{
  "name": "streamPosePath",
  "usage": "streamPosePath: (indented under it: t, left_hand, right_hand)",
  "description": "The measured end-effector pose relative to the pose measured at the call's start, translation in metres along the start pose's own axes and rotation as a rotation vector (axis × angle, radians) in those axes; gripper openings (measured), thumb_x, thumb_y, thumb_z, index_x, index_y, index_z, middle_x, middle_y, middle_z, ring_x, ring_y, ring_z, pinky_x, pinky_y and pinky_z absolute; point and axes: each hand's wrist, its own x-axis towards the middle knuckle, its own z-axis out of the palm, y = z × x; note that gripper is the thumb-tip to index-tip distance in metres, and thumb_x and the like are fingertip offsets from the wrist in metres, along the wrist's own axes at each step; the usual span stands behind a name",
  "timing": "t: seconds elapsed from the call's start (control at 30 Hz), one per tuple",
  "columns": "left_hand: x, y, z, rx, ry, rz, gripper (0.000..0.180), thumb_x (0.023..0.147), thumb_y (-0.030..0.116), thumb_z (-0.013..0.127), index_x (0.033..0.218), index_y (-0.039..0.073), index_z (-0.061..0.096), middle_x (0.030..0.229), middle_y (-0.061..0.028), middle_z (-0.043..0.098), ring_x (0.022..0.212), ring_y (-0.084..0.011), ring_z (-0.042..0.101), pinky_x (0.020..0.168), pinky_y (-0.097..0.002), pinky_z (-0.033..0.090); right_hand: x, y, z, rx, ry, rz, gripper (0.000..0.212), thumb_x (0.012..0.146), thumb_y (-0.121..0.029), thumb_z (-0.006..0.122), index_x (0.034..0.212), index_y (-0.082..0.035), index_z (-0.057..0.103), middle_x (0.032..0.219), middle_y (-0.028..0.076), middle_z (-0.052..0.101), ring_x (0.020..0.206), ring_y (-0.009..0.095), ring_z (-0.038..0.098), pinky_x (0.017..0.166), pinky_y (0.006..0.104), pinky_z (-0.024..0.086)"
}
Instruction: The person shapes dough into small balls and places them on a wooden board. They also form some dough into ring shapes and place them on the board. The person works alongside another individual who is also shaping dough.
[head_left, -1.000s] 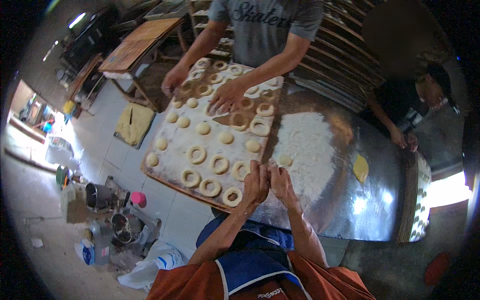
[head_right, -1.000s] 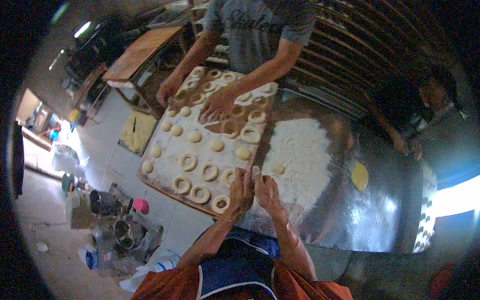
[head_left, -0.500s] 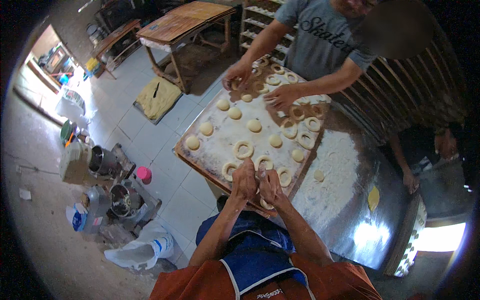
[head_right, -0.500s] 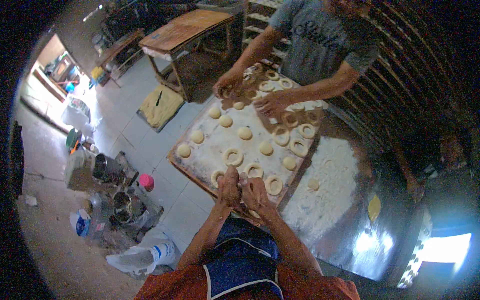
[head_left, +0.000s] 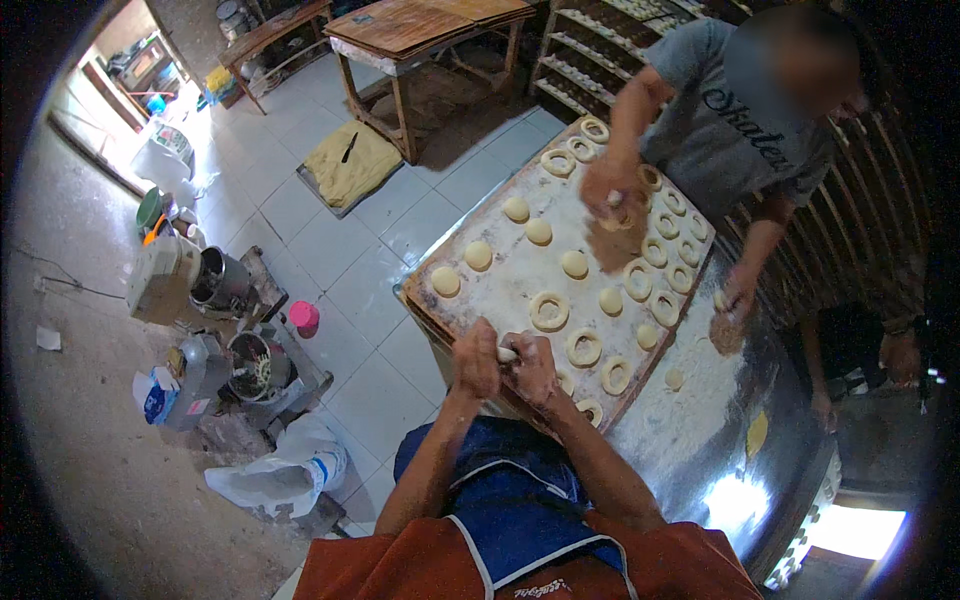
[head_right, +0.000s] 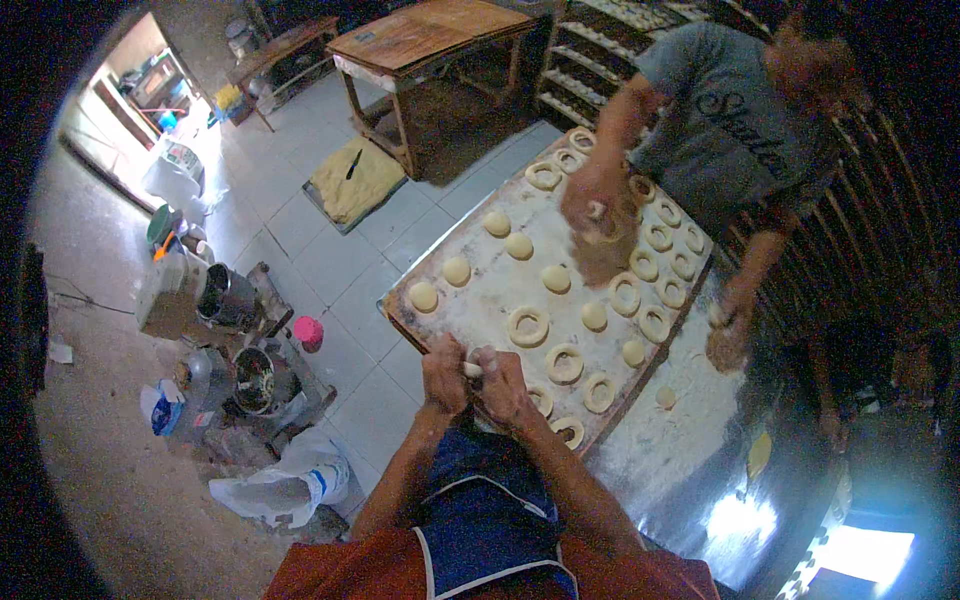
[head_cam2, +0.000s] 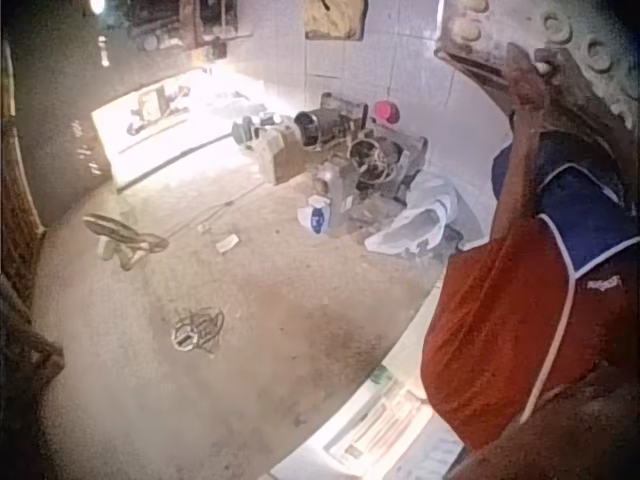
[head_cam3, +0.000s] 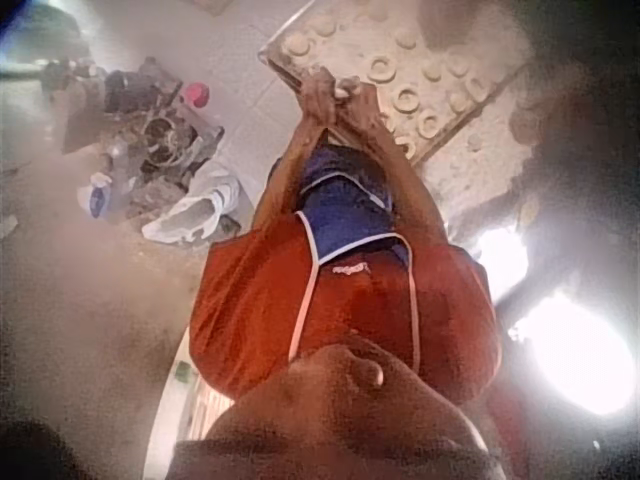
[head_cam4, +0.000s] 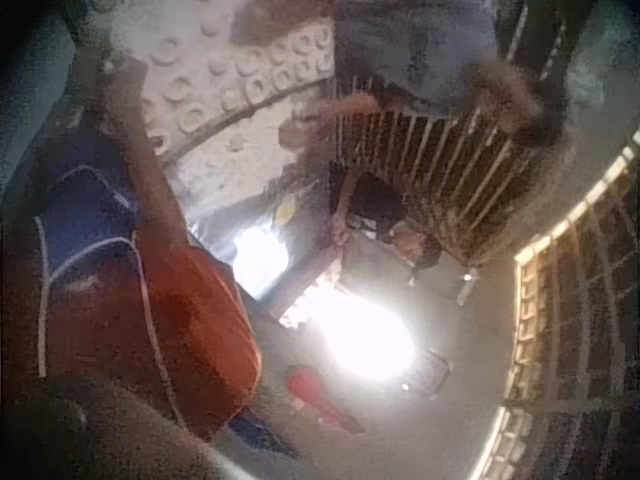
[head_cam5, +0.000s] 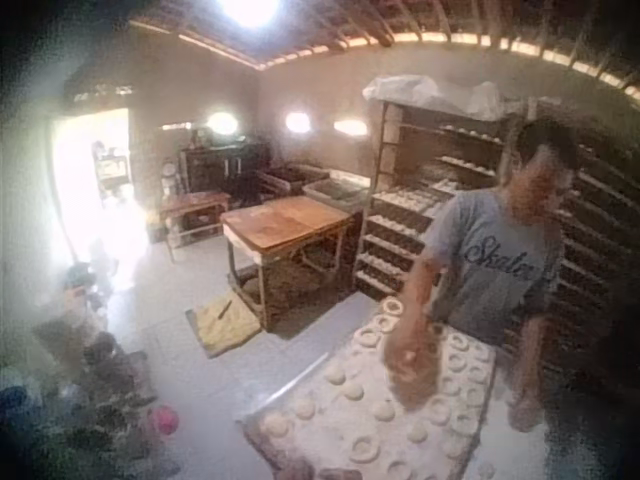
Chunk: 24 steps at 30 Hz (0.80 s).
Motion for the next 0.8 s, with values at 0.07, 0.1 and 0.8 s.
streamPosePath:
  t: [0.07,0.1,0.8]
  left_hand:
    - [0.007,-0.019,-0.014,-0.176,0.017,-0.143,0.045,0.108,0.038,0.039,0.081,0.004,0.051,0.067,-0.0122,0.051,0.057,-0.0279,0.051,0.057,-0.0386,0.041]
    - [0.011,-0.020,-0.022,-0.373,0.058,-0.242,0.044,0.108,0.037,0.039,0.082,0.003,0.051,0.066,-0.0129,0.049,0.057,-0.0307,0.050,0.057,-0.0382,0.041]
    - [0.089,-0.044,-0.051,0.686,-0.150,0.055,0.038,0.089,0.019,0.071,0.119,-0.003,0.062,0.106,-0.0250,0.057,0.104,-0.0425,0.052,0.094,-0.0517,0.043]
  right_hand:
    - [0.010,-0.015,0.000,-0.038,-0.011,0.015,0.024,0.093,-0.024,0.066,0.093,0.000,0.065,0.081,0.012,0.064,0.075,0.024,0.059,0.072,0.0394,0.050]
    - [0.016,-0.026,-0.002,-0.057,-0.012,0.022,0.026,0.090,-0.024,0.069,0.095,0.001,0.065,0.084,0.012,0.065,0.079,0.022,0.060,0.074,0.0383,0.051]
    - [0.148,-0.001,-0.028,-0.492,0.012,-0.245,0.038,0.079,-0.014,0.074,0.112,0.002,0.065,0.106,0.024,0.069,0.096,0.041,0.065,0.084,0.0459,0.052]
